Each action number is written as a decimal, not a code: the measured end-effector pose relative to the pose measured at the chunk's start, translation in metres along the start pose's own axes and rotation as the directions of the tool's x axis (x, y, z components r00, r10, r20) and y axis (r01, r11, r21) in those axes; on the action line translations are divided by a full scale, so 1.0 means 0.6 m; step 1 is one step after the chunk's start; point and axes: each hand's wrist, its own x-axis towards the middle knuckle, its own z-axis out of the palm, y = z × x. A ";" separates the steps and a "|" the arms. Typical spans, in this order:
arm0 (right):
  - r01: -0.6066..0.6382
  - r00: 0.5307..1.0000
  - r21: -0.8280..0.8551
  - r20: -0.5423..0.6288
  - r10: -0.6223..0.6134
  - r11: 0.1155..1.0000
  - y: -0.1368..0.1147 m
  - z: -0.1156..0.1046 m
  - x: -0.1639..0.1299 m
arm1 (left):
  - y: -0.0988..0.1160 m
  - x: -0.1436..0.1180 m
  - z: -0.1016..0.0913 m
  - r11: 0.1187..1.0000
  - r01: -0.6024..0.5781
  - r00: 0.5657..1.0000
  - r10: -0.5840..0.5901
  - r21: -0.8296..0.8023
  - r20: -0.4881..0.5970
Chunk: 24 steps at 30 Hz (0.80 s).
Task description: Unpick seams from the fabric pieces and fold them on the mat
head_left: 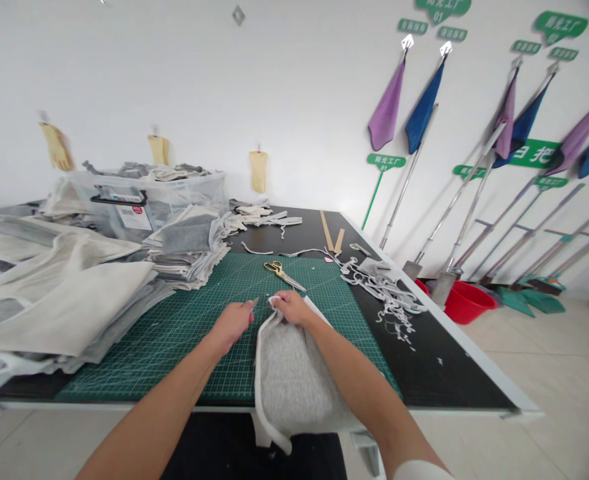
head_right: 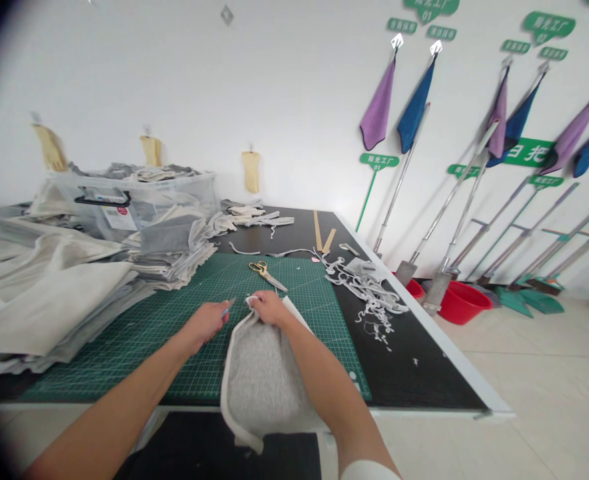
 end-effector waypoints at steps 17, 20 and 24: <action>0.007 1.000 -0.007 0.011 -0.007 1.000 -0.001 -0.001 0.000 | 0.005 0.003 0.012 0.991 0.114 0.986 -0.104 -0.075 0.132; -0.001 1.000 -0.007 0.014 0.001 1.000 -0.001 -0.001 0.000 | 0.009 0.001 0.012 0.989 0.114 0.985 -0.101 -0.091 0.141; -0.018 1.000 -0.008 0.017 0.018 1.000 0.001 0.001 0.001 | 0.014 -0.002 0.013 0.990 0.115 0.984 -0.103 -0.083 0.144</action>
